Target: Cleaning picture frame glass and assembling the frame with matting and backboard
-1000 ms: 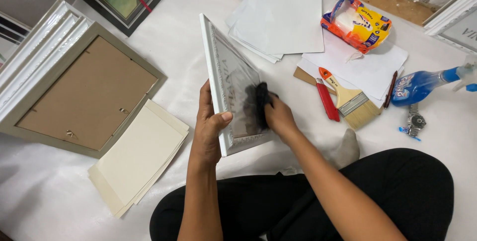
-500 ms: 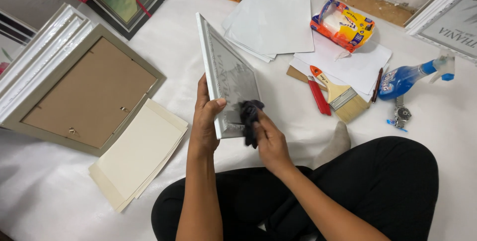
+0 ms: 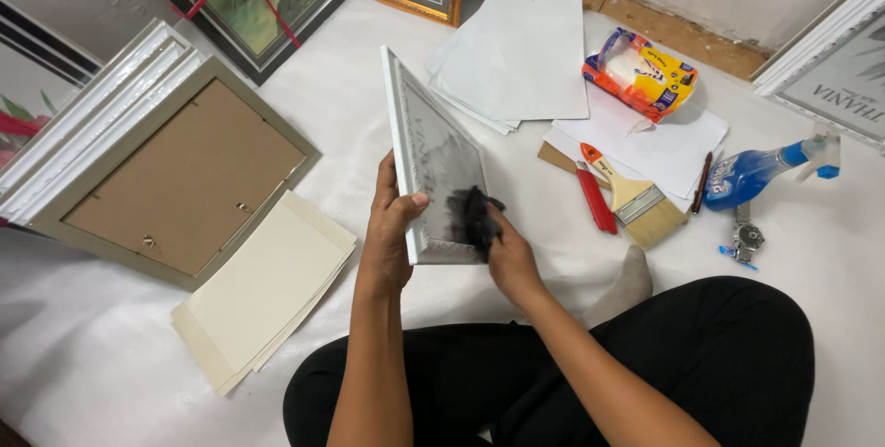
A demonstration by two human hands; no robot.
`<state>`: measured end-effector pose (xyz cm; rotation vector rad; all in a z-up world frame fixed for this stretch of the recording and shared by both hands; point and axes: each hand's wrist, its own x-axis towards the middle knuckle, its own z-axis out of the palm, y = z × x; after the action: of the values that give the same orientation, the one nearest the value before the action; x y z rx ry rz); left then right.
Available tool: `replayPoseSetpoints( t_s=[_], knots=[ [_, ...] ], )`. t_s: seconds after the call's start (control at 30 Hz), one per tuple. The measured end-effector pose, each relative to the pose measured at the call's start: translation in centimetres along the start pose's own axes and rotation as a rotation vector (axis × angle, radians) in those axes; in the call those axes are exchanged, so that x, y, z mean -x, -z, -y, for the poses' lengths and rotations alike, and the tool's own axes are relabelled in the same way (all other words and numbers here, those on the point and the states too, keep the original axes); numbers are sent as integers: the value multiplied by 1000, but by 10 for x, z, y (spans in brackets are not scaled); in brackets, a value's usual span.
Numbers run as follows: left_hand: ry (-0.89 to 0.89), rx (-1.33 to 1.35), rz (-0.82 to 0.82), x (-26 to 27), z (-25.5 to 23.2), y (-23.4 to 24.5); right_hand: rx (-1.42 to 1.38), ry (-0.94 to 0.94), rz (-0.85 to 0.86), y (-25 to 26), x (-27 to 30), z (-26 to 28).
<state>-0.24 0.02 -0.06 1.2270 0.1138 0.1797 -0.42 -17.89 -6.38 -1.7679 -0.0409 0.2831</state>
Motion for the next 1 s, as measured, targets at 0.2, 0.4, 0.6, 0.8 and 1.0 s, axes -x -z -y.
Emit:
replayPoseSetpoints(
  t_s=[0.2, 0.4, 0.6, 0.8, 1.0],
  knots=[
    [-12, -30, 32, 2, -11, -16, -115, 16, -10, -12, 13, 94],
    [21, -73, -26, -1, 1, -2, -193, 562, 114, -29, -50, 141],
    [56, -73, -15, 2, -24, -9, 164, 350, -115, -34, -156, 67],
    [41, -75, 3, 2, -27, -16, 273, -82, 0, 8, -212, -41],
    [18, -58, 14, 2, -26, -17, 368, -85, 5, 18, -132, -53]
  ],
)
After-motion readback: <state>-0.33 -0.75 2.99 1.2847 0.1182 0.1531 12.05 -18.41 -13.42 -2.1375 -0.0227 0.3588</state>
